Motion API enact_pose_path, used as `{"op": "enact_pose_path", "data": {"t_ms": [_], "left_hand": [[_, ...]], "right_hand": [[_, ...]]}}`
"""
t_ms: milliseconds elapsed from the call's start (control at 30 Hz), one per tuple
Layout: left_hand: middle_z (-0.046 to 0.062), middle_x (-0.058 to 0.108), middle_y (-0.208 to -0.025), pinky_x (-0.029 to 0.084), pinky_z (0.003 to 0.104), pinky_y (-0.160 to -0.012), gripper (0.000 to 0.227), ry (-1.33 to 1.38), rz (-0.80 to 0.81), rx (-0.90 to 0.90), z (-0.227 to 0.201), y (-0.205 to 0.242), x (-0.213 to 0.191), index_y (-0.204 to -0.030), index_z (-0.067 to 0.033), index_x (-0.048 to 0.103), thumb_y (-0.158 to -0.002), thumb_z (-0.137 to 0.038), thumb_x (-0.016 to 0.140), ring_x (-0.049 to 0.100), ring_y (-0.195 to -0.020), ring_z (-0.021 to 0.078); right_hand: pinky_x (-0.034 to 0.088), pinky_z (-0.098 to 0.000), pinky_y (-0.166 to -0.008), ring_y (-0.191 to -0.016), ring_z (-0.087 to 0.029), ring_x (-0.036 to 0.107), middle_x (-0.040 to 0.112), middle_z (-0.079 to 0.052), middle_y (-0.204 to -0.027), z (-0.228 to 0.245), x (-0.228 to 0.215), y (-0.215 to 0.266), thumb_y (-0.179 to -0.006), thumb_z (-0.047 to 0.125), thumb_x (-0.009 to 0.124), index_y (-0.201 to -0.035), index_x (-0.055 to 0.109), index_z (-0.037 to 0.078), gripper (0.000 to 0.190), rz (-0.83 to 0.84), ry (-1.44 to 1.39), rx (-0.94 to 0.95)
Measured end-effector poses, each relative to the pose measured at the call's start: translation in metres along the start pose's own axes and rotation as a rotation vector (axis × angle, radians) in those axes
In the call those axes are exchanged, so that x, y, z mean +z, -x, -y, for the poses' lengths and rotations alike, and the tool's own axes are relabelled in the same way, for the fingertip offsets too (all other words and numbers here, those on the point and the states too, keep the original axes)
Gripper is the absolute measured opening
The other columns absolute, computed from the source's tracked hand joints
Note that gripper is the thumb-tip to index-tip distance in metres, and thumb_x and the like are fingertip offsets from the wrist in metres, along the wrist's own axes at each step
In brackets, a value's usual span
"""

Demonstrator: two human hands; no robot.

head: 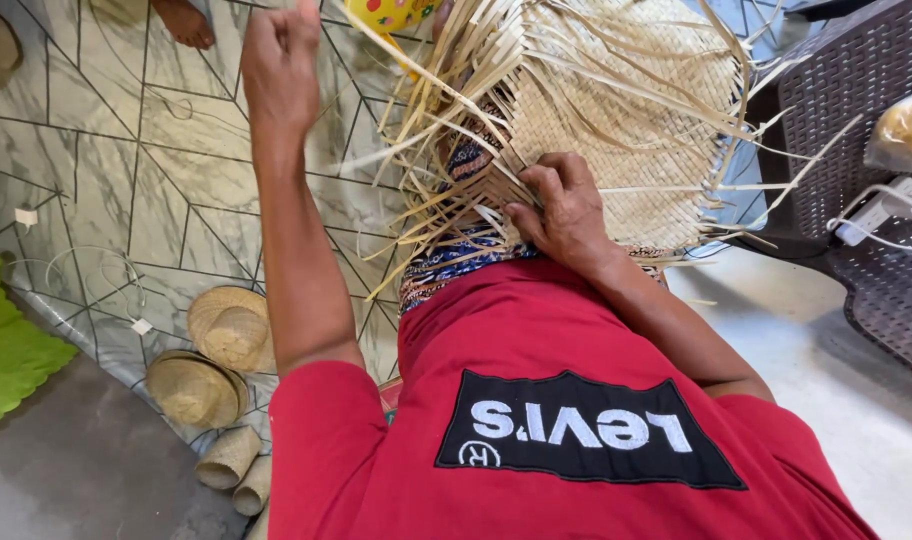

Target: Weaving dried palm leaves or strips together to create a mat.

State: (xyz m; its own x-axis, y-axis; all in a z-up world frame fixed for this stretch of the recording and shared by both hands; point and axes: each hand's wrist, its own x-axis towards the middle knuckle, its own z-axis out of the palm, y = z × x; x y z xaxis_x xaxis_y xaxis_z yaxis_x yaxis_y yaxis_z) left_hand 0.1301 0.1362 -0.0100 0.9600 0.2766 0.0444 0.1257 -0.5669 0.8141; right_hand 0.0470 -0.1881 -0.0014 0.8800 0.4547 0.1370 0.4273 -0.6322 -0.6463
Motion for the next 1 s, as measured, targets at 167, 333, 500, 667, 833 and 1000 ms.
{"op": "enact_pose_path", "data": {"t_ms": [167, 333, 500, 667, 833, 1000], "left_hand": [[0.008, 0.048, -0.091, 0.045, 0.03, -0.067, 0.026, 0.094, -0.124, 0.024, -0.074, 0.07, -0.007, -0.113, 0.0036, 0.044, -0.097, -0.017, 0.043, 0.047, -0.077, 0.0156], [-0.001, 0.049, -0.074, 0.031, 0.034, -0.07, 0.009, -0.191, -0.186, 0.471, -0.108, 0.128, 0.013, -0.086, -0.0134, 0.059, -0.083, -0.005, 0.055, 0.041, -0.067, 0.0152], [0.008, 0.057, -0.094, 0.038, 0.038, -0.081, 0.025, -0.219, 0.096, 0.247, -0.106, 0.14, 0.061, -0.103, -0.005, 0.055, -0.087, -0.023, 0.059, 0.05, -0.086, 0.023], [0.01, 0.05, -0.091, 0.048, 0.033, -0.069, 0.032, -0.018, 0.275, -0.103, -0.08, 0.12, 0.093, -0.099, 0.0034, 0.058, -0.09, -0.026, 0.053, 0.055, -0.076, 0.0196], [0.008, 0.067, -0.1, 0.056, 0.026, -0.075, 0.034, 0.418, 0.249, -0.457, -0.063, 0.102, 0.109, -0.114, -0.0073, 0.06, -0.082, -0.002, 0.047, 0.066, -0.083, 0.0151], [0.019, 0.033, -0.131, 0.036, 0.039, -0.103, 0.03, 0.135, 0.162, -0.089, -0.027, 0.102, 0.13, -0.112, -0.0066, 0.064, -0.084, -0.02, 0.065, 0.038, -0.123, 0.0321]], "right_hand": [[0.051, -0.0375, -0.075, -0.094, -0.026, 0.051, 0.047, -0.015, -0.102, 0.0, -0.014, -0.008, -0.091, 0.028, 0.059, -0.093, 0.048, 0.004, 0.026, 0.135, -0.154, 0.105], [0.047, -0.0329, -0.065, -0.078, -0.022, 0.051, 0.051, -0.011, -0.089, -0.011, -0.015, -0.025, -0.088, 0.003, 0.063, -0.089, 0.047, 0.004, 0.016, 0.001, -0.055, -0.035], [0.045, -0.0305, -0.058, -0.066, -0.018, 0.05, 0.053, -0.01, -0.084, -0.002, -0.018, -0.041, -0.086, 0.002, 0.067, -0.091, 0.052, 0.001, 0.016, 0.067, -0.083, -0.009], [0.043, -0.0285, -0.052, -0.061, -0.017, 0.049, 0.052, -0.009, -0.079, 0.006, -0.014, -0.048, -0.082, -0.008, 0.062, -0.091, 0.054, -0.001, 0.013, 0.039, -0.142, 0.001], [0.042, -0.0323, -0.059, -0.073, -0.021, 0.048, 0.053, -0.007, -0.073, 0.005, -0.013, -0.055, -0.085, -0.007, 0.056, -0.1, 0.057, 0.0, 0.016, -0.001, -0.16, 0.01], [0.042, -0.0374, -0.086, -0.066, -0.021, 0.05, 0.054, -0.005, -0.068, 0.0, -0.01, -0.059, -0.081, -0.008, 0.058, -0.096, 0.057, 0.001, 0.018, -0.037, -0.163, -0.014]]}}
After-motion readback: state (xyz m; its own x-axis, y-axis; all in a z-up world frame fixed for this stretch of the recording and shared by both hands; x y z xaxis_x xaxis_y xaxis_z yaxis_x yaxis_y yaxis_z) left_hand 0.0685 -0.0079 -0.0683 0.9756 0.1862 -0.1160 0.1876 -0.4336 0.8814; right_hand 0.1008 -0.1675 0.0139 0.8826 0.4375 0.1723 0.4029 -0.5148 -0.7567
